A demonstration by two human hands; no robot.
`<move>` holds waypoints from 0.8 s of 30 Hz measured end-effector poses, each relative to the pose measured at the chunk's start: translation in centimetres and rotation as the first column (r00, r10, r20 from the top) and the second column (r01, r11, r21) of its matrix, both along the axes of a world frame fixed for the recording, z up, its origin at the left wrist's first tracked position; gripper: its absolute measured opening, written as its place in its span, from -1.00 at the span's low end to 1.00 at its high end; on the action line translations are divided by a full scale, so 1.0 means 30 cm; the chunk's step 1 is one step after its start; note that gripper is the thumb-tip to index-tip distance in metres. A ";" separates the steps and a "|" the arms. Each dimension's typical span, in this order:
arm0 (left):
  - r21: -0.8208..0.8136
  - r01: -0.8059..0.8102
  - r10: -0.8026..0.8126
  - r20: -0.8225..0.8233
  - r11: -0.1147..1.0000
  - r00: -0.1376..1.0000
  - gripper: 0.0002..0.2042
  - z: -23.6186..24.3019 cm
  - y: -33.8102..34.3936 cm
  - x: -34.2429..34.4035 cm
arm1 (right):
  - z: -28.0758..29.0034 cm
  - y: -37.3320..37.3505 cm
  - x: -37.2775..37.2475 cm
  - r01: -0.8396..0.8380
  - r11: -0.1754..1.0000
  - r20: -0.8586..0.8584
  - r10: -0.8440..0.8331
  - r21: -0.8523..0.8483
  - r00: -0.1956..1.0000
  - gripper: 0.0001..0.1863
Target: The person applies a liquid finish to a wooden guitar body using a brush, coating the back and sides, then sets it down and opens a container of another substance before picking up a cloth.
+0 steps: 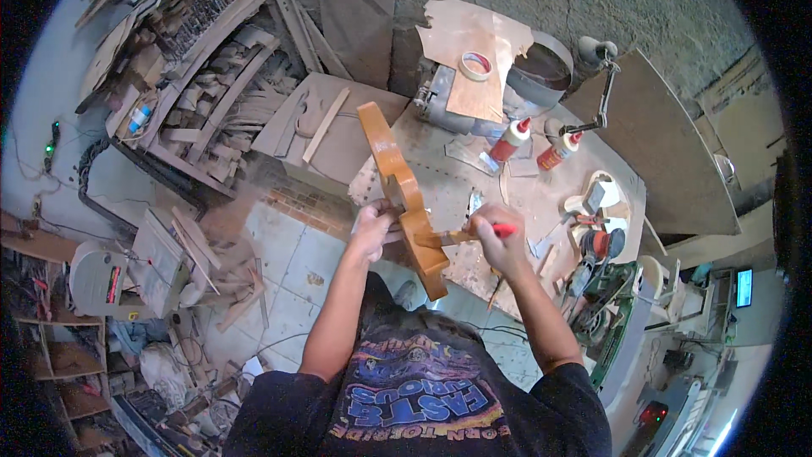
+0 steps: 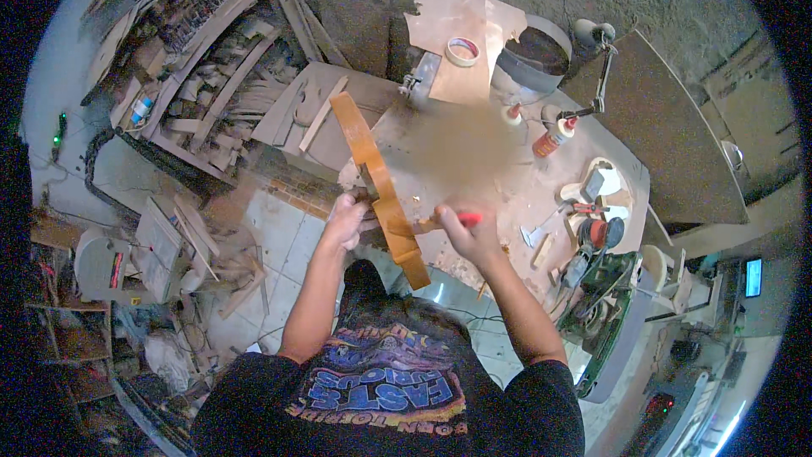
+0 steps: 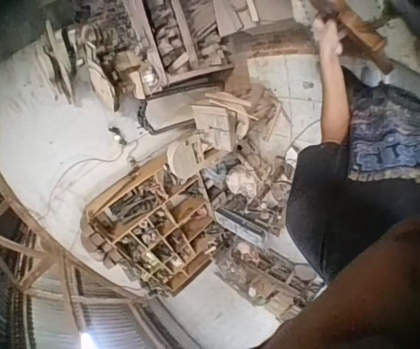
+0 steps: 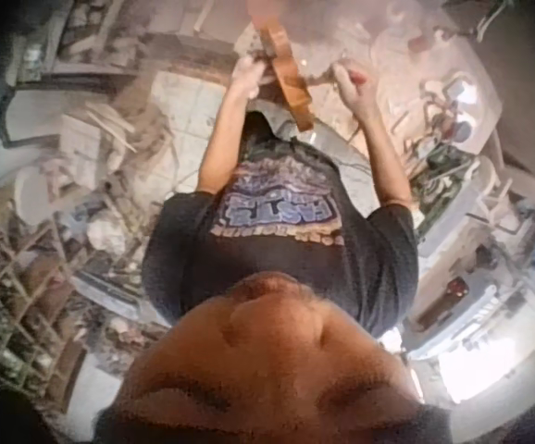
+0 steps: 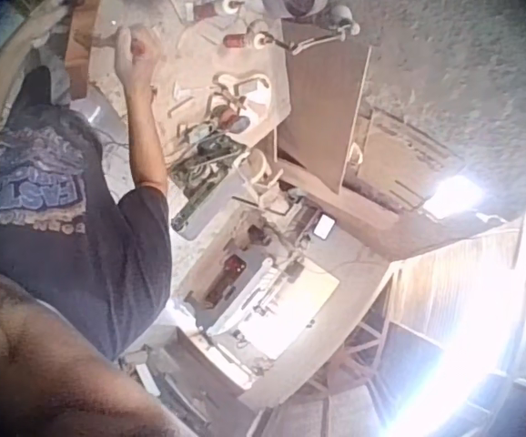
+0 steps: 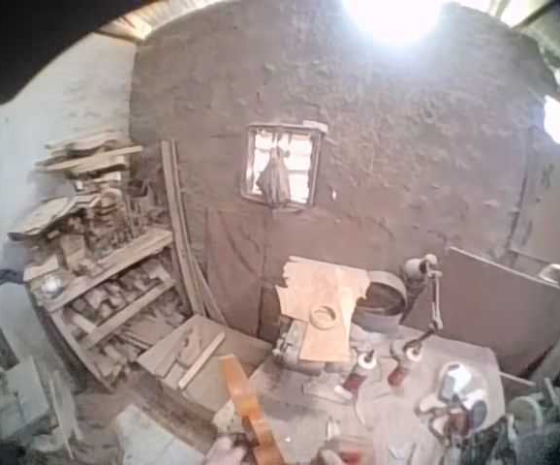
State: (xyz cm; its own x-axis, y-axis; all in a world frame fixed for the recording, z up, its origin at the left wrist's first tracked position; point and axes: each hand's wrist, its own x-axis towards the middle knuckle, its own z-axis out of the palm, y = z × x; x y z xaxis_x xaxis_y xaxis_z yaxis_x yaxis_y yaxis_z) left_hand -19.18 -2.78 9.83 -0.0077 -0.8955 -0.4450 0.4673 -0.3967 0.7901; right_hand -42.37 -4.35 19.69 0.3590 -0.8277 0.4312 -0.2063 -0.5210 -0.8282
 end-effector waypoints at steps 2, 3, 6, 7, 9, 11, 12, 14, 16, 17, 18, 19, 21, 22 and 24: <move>-0.020 0.035 -0.034 0.008 0.999 0.999 -0.78 -0.018 0.005 0.016 | 0.046 -0.008 -0.006 0.039 0.948 0.009 -0.044 0.316 0.999 -0.70; -0.016 0.040 -0.040 0.015 0.999 0.999 -0.78 -0.023 0.006 0.016 | 0.055 -0.029 -0.012 0.038 0.921 0.037 -0.057 0.387 0.998 -0.69; -0.016 0.032 -0.032 0.024 0.999 0.999 -0.79 -0.033 -0.002 0.025 | 0.053 -0.051 0.000 0.078 0.905 0.109 -0.135 0.417 0.985 -0.69; -0.016 0.028 -0.027 0.023 0.999 0.999 -0.79 -0.035 -0.005 0.026 | 0.044 -0.049 0.026 0.090 0.920 0.126 -0.148 0.383 0.981 -0.70; 0.000 -0.012 0.012 -0.001 1.000 1.000 -0.79 -0.032 -0.007 0.041 | 0.037 -0.039 0.045 0.065 0.922 0.145 -0.130 0.383 0.981 -0.70; 0.009 -0.015 0.015 -0.011 1.000 1.000 -0.77 -0.027 -0.009 0.076 | 0.052 -0.030 0.041 -0.008 0.893 0.155 -0.069 0.450 0.986 -0.71; 0.013 -0.032 0.032 -0.016 0.999 0.999 -0.76 -0.033 0.002 0.096 | 0.054 -0.028 0.034 -0.052 0.875 0.166 -0.033 0.482 0.986 -0.72; 0.024 -0.044 0.044 -0.026 0.999 0.999 -0.73 -0.060 0.013 0.117 | -0.056 -0.055 -0.057 0.198 0.891 0.087 -0.254 0.409 0.963 -0.73; 0.011 -0.038 0.038 -0.033 0.999 0.999 -0.67 -0.068 0.029 0.171 | -0.131 -0.058 -0.126 0.353 0.869 0.200 -0.436 0.347 0.878 -0.73; 0.015 -0.058 0.059 -0.063 0.998 0.996 -0.66 -0.063 0.034 0.190 | -0.162 -0.057 -0.162 0.425 0.840 0.247 -0.515 0.338 0.821 -0.73; 0.021 -0.080 0.082 -0.093 0.997 0.992 -0.65 -0.061 0.043 0.212 | -0.196 -0.041 -0.208 0.485 0.791 0.267 -0.592 0.372 0.761 -0.72; 0.043 -0.106 0.111 -0.144 0.993 0.983 -0.63 -0.086 0.056 0.243 | -0.211 -0.015 -0.244 0.526 0.736 0.264 -0.657 0.427 0.706 -0.71; 0.071 -0.113 0.125 -0.203 0.991 0.971 -0.63 -0.126 0.073 0.299 | -0.216 0.049 -0.311 0.575 0.605 0.231 -0.772 0.551 0.592 -0.70; 0.086 -0.115 0.133 -0.234 0.990 0.963 -0.63 -0.134 0.082 0.314 | -0.212 0.087 -0.344 0.584 0.529 0.195 -0.820 0.616 0.538 -0.69; 0.092 -0.126 0.145 -0.239 0.988 0.960 -0.61 -0.166 0.119 0.360 | -0.227 0.162 -0.416 0.574 0.427 0.140 -0.869 0.698 0.476 -0.66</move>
State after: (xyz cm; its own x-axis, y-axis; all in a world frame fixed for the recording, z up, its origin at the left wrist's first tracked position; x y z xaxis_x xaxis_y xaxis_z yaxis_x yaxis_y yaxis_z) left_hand -8.38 0.77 4.84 -0.0052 -0.8595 -0.5111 0.6957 -0.3702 0.6155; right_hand -54.86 0.50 12.87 -0.5920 -0.7738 -0.2253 0.1543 0.1655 -0.9741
